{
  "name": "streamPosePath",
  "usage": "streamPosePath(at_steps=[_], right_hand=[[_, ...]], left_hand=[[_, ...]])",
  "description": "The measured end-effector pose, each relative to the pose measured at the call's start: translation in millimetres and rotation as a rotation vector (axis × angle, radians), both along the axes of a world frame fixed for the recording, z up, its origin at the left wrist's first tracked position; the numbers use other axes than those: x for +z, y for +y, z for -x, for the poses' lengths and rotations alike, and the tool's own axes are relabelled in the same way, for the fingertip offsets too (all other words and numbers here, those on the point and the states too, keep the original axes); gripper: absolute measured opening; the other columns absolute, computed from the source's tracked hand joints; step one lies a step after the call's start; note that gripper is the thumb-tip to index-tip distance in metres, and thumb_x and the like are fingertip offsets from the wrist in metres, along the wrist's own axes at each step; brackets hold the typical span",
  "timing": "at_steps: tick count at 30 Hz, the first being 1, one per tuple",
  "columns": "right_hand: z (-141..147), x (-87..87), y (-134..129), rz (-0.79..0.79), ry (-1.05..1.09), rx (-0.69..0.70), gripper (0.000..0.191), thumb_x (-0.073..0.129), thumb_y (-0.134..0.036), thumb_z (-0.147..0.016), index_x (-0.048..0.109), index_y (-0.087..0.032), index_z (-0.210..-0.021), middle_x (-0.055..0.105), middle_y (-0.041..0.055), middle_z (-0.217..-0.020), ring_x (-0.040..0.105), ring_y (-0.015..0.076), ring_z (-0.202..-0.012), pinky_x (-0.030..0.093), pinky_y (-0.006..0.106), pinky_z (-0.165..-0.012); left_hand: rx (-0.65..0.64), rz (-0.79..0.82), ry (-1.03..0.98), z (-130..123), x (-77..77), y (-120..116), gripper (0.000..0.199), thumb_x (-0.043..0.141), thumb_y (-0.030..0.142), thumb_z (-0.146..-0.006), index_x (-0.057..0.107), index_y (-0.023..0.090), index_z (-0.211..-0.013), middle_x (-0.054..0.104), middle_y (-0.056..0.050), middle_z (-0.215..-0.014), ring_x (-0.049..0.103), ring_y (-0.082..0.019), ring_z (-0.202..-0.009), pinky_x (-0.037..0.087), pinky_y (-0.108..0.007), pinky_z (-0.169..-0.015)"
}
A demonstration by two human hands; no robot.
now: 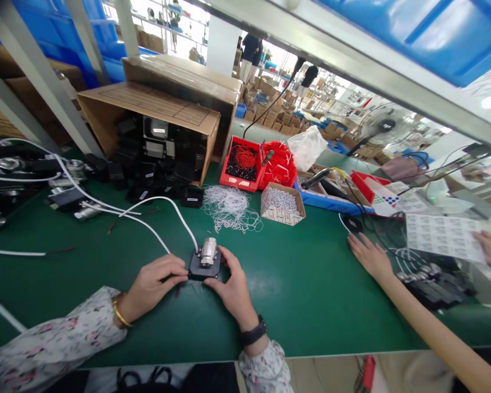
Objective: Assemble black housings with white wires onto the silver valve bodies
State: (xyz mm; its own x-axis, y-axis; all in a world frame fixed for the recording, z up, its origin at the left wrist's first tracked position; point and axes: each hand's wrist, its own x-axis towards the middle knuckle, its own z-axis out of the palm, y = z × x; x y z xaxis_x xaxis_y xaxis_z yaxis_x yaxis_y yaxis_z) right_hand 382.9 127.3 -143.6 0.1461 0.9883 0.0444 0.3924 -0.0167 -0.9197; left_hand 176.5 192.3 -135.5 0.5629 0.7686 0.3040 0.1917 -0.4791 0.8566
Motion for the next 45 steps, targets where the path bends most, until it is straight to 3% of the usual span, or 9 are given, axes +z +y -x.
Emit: streamPosePath(at_steps=[5,15,23,29,33,36,39,42,45], right_hand=[[1,-1.2,-1,-0.029,-0.002,-0.03,0.07,0.077,-0.027,-0.066,0.047,-0.022,-0.129,0.054,0.0073,-0.123,0.052,0.0229,-0.107,0.041,0.035,-0.094],[1,-6.1,-1,-0.043,0.032,-0.034,0.075,0.079,-0.018,-0.061,0.045,-0.023,-0.128,0.053,0.0052,-0.123,0.051,0.0215,-0.105,0.04,0.035,-0.095],[2,-3.4,-1,-0.018,0.052,-0.051,0.074,0.076,-0.015,-0.06,0.045,-0.023,-0.127,0.052,0.005,-0.123,0.05,0.0227,-0.105,0.039,0.036,-0.095],[6,13.0,-2,0.076,0.005,-0.027,0.081,0.076,-0.009,-0.056,0.041,-0.022,-0.129,0.05,0.0055,-0.123,0.048,0.0234,-0.109,0.037,0.036,-0.098],[4,28.0,6,0.105,-0.195,0.067,0.1,0.086,-0.013,-0.046,0.038,-0.024,-0.133,0.05,0.0044,-0.122,0.046,0.0254,-0.11,0.036,0.037,-0.098],[3,34.5,13,0.088,-0.313,0.111,0.092,0.088,-0.015,-0.043,0.047,-0.023,-0.125,0.055,0.0039,-0.112,0.049,0.0255,-0.101,0.04,0.036,-0.091],[5,28.5,11,0.048,-0.292,0.173,0.089,0.089,-0.021,-0.041,0.05,-0.025,-0.121,0.055,0.0036,-0.11,0.051,0.0256,-0.099,0.043,0.035,-0.087],[6,2.4,-4,0.001,-0.282,0.202,0.073,0.082,-0.019,-0.054,0.051,-0.027,-0.119,0.058,0.0045,-0.109,0.054,0.0258,-0.099,0.045,0.034,-0.086],[1,-36.3,-27,-0.05,-0.314,0.097,0.047,0.059,-0.011,-0.074,0.055,-0.028,-0.117,0.062,0.0067,-0.106,0.057,0.0251,-0.1,0.045,0.035,-0.088]], left_hand=[[-0.144,-0.12,0.018,0,-5.4,2,0.014,0.052,0.016,-0.088,0.064,0.02,-0.081,0.065,-0.003,-0.087,0.059,-0.016,-0.084,0.045,-0.026,-0.079],[-0.126,-0.306,0.029,-4,-14.4,11,0.011,0.053,0.023,-0.09,0.056,0.018,-0.081,0.061,0.0,-0.082,0.059,-0.012,-0.078,0.044,-0.02,-0.073],[-0.161,-0.168,0.142,-4,-10.5,12,0.013,0.05,0.021,-0.089,0.056,0.018,-0.078,0.06,0.0,-0.081,0.057,-0.014,-0.076,0.041,-0.022,-0.071],[-0.142,0.209,0.408,-13,10.6,22,0.014,0.058,0.019,-0.073,0.049,0.017,-0.063,0.056,0.001,-0.069,0.054,-0.016,-0.068,0.036,-0.024,-0.063],[-0.114,0.347,0.424,-19,-2.0,22,0.018,0.061,0.019,-0.062,0.043,0.019,-0.065,0.051,0.005,-0.063,0.049,-0.014,-0.062,0.031,-0.022,-0.056],[-0.061,0.418,0.281,-20,-5.7,20,0.034,0.07,0.026,-0.055,0.047,0.02,-0.079,0.05,0.007,-0.065,0.045,-0.013,-0.059,0.03,-0.022,-0.053],[0.095,0.684,-0.167,-15,16.6,27,0.048,0.064,0.051,-0.067,0.049,0.019,-0.099,0.059,-0.001,-0.085,0.042,-0.011,-0.053,0.034,-0.023,-0.05],[0.286,0.923,-0.625,-8,58.0,38,0.058,0.056,0.058,-0.076,0.045,0.02,-0.118,0.06,-0.009,-0.106,0.041,-0.008,-0.051,0.037,-0.023,-0.048],[0.402,0.825,-0.751,-13,98.3,40,0.054,0.061,0.051,-0.076,0.051,0.016,-0.117,0.063,-0.003,-0.076,0.035,-0.006,-0.044,0.03,-0.017,-0.042]])
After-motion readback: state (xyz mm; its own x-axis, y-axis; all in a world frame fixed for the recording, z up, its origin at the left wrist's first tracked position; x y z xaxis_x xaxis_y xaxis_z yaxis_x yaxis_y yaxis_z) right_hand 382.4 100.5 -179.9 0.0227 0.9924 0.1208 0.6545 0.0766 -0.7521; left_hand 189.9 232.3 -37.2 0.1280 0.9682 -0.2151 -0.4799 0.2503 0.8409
